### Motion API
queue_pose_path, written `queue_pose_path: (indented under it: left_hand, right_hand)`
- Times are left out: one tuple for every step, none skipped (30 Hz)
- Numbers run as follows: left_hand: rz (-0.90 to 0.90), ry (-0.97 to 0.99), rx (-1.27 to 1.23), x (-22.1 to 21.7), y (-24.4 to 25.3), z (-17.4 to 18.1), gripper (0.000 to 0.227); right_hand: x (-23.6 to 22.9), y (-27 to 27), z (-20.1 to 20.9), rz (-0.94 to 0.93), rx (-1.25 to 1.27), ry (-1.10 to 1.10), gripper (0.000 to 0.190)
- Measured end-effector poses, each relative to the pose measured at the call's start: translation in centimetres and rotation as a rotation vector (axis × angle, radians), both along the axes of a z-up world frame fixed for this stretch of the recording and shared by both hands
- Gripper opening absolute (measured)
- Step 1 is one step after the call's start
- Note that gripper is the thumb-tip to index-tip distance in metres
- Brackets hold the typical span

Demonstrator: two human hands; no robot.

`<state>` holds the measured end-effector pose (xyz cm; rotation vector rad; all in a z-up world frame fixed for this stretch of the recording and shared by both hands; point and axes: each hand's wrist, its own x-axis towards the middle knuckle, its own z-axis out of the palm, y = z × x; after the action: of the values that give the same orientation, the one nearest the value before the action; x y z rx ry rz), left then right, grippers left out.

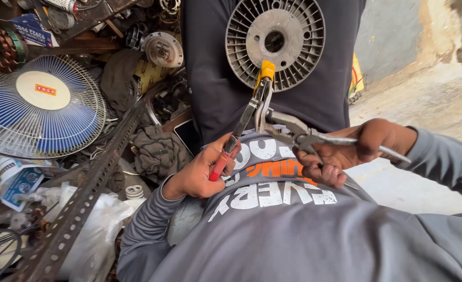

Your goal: Repairing a metal motor component using pliers and a screwdriver in a workshop setting.

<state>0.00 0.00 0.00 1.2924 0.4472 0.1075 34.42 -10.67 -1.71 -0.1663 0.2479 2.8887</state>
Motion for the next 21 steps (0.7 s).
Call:
queue_pose_path:
  left_hand:
    - [-0.004,0.005,-0.001,0.0,0.0,0.1,0.02]
    - [-0.013,0.007,0.025,-0.1,0.1,0.2,0.019]
    - [-0.022,0.007,0.048,-0.1,0.0,0.3,0.017]
    - [-0.026,0.011,0.043,-0.3,-0.1,0.0,0.017]
    - [-0.022,0.03,0.02,-0.5,-0.3,-0.3,0.017]
    - [-0.018,0.049,-0.003,-0.8,-0.4,-0.6,0.018]
    - [-0.022,0.053,-0.005,-0.7,-0.3,-0.4,0.018]
    - [-0.015,0.046,-0.005,-0.7,-0.2,-0.2,0.017]
    - [-0.007,0.036,-0.002,-0.6,0.0,-0.1,0.016]
    - [-0.008,0.037,-0.002,-0.6,0.1,-0.2,0.016]
    - [-0.005,0.031,0.006,-0.7,0.0,-0.2,0.015]
    - [-0.002,0.024,0.014,-0.8,0.0,-0.2,0.014]
    - [-0.001,0.027,0.013,-1.0,-0.1,-0.4,0.014]
    - [-0.003,0.018,-0.001,-1.2,-0.1,-0.7,0.016]
    - [-0.004,0.009,-0.013,-1.4,-0.1,-0.9,0.018]
    - [-0.002,0.011,-0.013,-1.3,0.0,-0.8,0.018]
    - [-0.001,-0.002,-0.012,-1.2,0.1,-0.7,0.018]
    - [0.001,-0.015,-0.011,-1.1,0.2,-0.7,0.018]
    - [0.003,-0.012,-0.014,-1.2,0.1,-0.7,0.018]
    - [-0.001,0.016,0.022,-1.3,0.1,-0.8,0.017]
    - [-0.003,0.044,0.061,-1.4,0.1,-0.8,0.016]
  right_hand:
    - [0.0,0.0,-0.2,-0.004,-0.001,0.005,0.074]
    - [0.0,0.0,-0.4,0.003,-0.05,0.043,0.074]
    - [0.0,-0.1,-0.5,0.009,-0.101,0.08,0.075]
    - [0.1,0.0,-0.4,0.005,-0.105,0.084,0.075]
    - [0.1,0.2,-0.4,-0.012,-0.09,0.064,0.08]
    - [0.1,0.4,-0.4,-0.029,-0.075,0.043,0.086]
    - [0.2,0.4,-0.7,-0.032,-0.078,0.047,0.086]
    - [0.2,0.4,-0.9,-0.027,-0.061,0.063,0.083]
    - [0.4,0.6,-1.2,-0.02,-0.042,0.075,0.081]
    - [0.6,0.7,-1.3,-0.021,-0.042,0.076,0.081]
    - [0.6,0.6,-1.5,0.0,-0.036,0.049,0.081]
    - [0.6,0.5,-1.7,0.021,-0.03,0.021,0.082]
    - [0.5,0.6,-1.4,0.021,-0.032,0.024,0.082]
    - [0.4,0.7,-1.0,0.016,-0.062,-0.001,0.081]
    - [0.3,0.9,-0.7,0.011,-0.09,-0.027,0.081]
    - [0.3,0.8,-0.7,0.013,-0.09,-0.024,0.081]
    - [0.3,0.8,-0.7,0.007,-0.08,-0.019,0.078]
    - [0.3,0.8,-0.8,0.001,-0.07,-0.014,0.076]
    - [0.3,0.6,-1.1,0.003,-0.073,-0.011,0.076]
    - [0.4,0.3,-1.4,-0.002,-0.027,-0.05,0.072]
    - [0.5,0.2,-1.7,-0.005,0.023,-0.091,0.067]
